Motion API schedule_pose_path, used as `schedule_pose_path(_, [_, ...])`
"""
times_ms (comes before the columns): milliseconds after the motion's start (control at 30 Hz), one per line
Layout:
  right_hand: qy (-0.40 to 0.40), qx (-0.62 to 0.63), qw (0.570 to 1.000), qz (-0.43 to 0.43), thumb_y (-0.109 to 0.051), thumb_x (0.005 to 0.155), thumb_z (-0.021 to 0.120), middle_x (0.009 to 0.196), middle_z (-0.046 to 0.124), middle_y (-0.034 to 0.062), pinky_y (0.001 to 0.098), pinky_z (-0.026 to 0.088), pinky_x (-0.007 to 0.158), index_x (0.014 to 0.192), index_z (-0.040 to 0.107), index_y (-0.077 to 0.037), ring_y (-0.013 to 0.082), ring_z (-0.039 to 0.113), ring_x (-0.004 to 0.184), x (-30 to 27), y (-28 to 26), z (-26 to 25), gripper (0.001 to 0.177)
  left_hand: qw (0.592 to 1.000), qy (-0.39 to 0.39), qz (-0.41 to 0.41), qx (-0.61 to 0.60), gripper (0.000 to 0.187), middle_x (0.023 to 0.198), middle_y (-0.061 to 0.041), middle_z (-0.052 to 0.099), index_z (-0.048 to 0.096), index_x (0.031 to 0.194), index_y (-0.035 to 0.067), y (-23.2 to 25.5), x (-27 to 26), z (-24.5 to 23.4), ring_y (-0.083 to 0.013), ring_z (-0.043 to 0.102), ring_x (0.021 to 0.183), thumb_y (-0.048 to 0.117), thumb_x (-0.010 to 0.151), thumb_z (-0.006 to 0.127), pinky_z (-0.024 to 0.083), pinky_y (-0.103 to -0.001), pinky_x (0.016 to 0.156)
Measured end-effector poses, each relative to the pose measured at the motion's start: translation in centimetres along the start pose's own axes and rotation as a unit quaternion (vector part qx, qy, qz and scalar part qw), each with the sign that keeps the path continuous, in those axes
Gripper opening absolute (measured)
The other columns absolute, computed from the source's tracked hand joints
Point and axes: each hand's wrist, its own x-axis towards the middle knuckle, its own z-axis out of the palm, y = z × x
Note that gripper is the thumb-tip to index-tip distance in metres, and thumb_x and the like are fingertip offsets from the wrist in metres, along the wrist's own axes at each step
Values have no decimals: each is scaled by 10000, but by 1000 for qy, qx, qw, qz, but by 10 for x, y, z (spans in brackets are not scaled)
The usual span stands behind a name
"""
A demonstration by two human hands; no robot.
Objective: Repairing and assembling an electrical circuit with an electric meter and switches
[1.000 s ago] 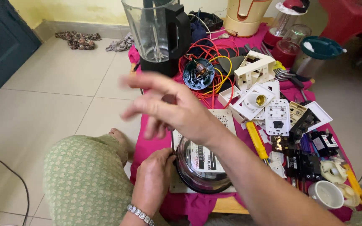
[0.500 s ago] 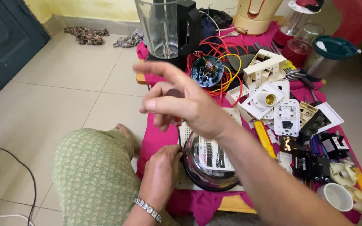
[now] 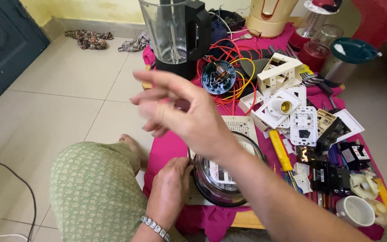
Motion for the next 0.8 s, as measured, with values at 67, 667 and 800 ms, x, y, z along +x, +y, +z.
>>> schedule_pose_path(67, [-72, 69, 994, 51, -54, 902, 586, 1251, 691, 221, 298, 617, 727, 1489, 453, -45, 213, 703, 837, 1, -2, -14, 602, 1000, -6, 0, 5, 121, 916, -67, 773, 728, 952, 83, 1, 1, -1, -290, 735, 681, 140, 866, 665, 580, -425, 655])
schedule_pose_path(667, [68, -37, 996, 42, -147, 972, 521, 883, 635, 59, 228, 476, 634, 1198, 621, -19, 101, 559, 729, -10, 7, -6, 278, 996, 19, -27, -82, 193, 790, -13, 785, 732, 911, 93, 31, 14, -39, -154, 684, 599, 254, 822, 790, 560, -315, 608])
schedule_pose_path(800, [42, -170, 984, -40, -153, 973, 595, 833, 720, 70, 237, 597, 657, 1113, 629, 5, 115, 708, 746, -15, 0, 0, 213, 997, 47, 11, -62, 205, 676, -47, 712, 664, 776, 69, 20, 14, -32, -205, 603, 525, 228, 850, 772, 515, -355, 560])
